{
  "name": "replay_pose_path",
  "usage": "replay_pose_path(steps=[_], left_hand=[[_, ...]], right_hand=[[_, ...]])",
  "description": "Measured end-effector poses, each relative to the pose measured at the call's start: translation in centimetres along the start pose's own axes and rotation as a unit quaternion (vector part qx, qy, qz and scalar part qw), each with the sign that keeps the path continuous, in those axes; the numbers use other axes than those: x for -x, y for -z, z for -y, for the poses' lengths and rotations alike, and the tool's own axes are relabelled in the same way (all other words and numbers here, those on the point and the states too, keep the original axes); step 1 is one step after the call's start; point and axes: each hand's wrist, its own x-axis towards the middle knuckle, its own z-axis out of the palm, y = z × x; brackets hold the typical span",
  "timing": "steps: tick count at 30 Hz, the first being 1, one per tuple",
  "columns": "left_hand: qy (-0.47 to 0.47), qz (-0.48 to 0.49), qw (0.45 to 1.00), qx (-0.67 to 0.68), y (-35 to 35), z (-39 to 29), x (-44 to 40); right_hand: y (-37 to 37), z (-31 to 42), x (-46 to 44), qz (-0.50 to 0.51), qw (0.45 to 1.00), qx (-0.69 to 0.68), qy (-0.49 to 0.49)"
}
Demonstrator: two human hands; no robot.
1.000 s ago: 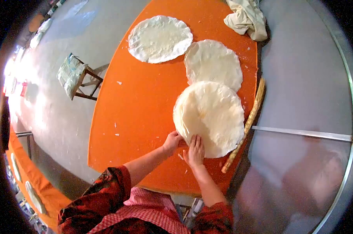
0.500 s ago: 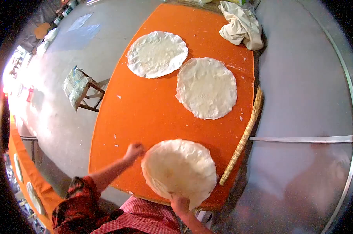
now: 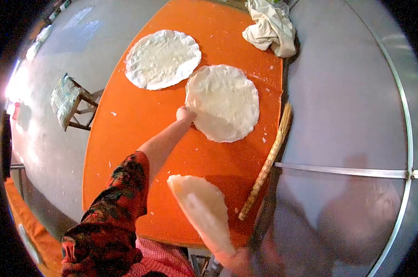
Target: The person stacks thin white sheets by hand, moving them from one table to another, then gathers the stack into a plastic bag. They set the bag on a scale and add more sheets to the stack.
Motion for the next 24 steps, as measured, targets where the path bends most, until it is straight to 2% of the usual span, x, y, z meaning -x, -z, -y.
replay_pose_path(steps=[1, 3, 4, 5, 6, 7, 9, 11, 12, 14, 15, 17, 19, 21, 23, 24], left_hand=[[0.001, 0.004, 1.0, 0.03, 1.2, -0.1, 1.4], [-0.02, -0.002, 0.999, -0.031, 4.4, 3.8, 4.7], [-0.08, 0.076, 0.951, -0.29, 5.5, 8.6, 3.7], [-0.059, 0.037, 0.945, -0.32, 6.0, 14.0, 4.1], [0.094, 0.026, 0.995, 0.031, 10.5, 7.9, 14.5], [0.112, 0.045, 0.988, 0.097, 12.1, 11.6, 16.9], [0.113, 0.027, 0.983, 0.141, 13.7, 14.5, 22.7], [0.179, 0.054, 0.97, 0.158, 14.0, 17.7, 26.3], [0.196, 0.056, 0.96, 0.191, 14.0, 18.4, 27.8], [0.218, 0.06, 0.939, 0.26, 14.0, 16.4, 30.3], [0.19, 0.008, 0.944, 0.268, 14.1, 16.6, 30.3], [0.136, -0.098, 0.946, 0.277, 14.9, 17.0, 28.8], [0.183, -0.064, 0.908, 0.372, 17.5, 15.2, 26.6], [0.17, -0.031, 0.909, 0.379, 19.0, 15.1, 24.2], [0.144, -0.012, 0.915, 0.377, 20.1, 13.3, 23.1], [0.168, -0.002, 0.92, 0.354, 20.3, 13.1, 22.2]], right_hand=[[1.3, 0.3, -0.1, -0.012, 1.0, -0.022, -0.013], [3.7, 1.5, -1.1, -0.038, 0.996, -0.07, -0.025], [5.5, 2.3, -1.5, -0.074, 0.997, -0.033, -0.017], [7.3, 3.6, -1.8, -0.109, 0.994, 0.004, -0.011], [9.4, 7.3, -1.8, -0.104, 0.993, 0.033, -0.041], [11.3, 11.1, -1.7, -0.095, 0.991, 0.066, -0.073], [12.7, 14.1, -1.5, -0.101, 0.987, -0.018, 0.123], [12.2, 18.3, -0.5, -0.129, 0.976, 0.039, 0.171], [11.4, 19.2, -0.6, -0.145, 0.958, 0.084, 0.232], [7.7, 21.7, -1.3, -0.186, 0.913, 0.17, 0.321], [5.8, 22.1, -1.7, -0.206, 0.884, 0.211, 0.363], [0.2, 17.6, -7.5, -0.262, 0.839, 0.219, 0.424], [-6.3, 16.5, -11.3, -0.291, 0.807, 0.284, 0.428], [-13.3, 11.5, -17.7, -0.202, 0.881, 0.26, 0.34], [-18.1, 9.8, -20.7, -0.135, 0.884, 0.348, 0.28], [-19.1, 9.7, -21.2, -0.14, 0.884, 0.345, 0.284]])
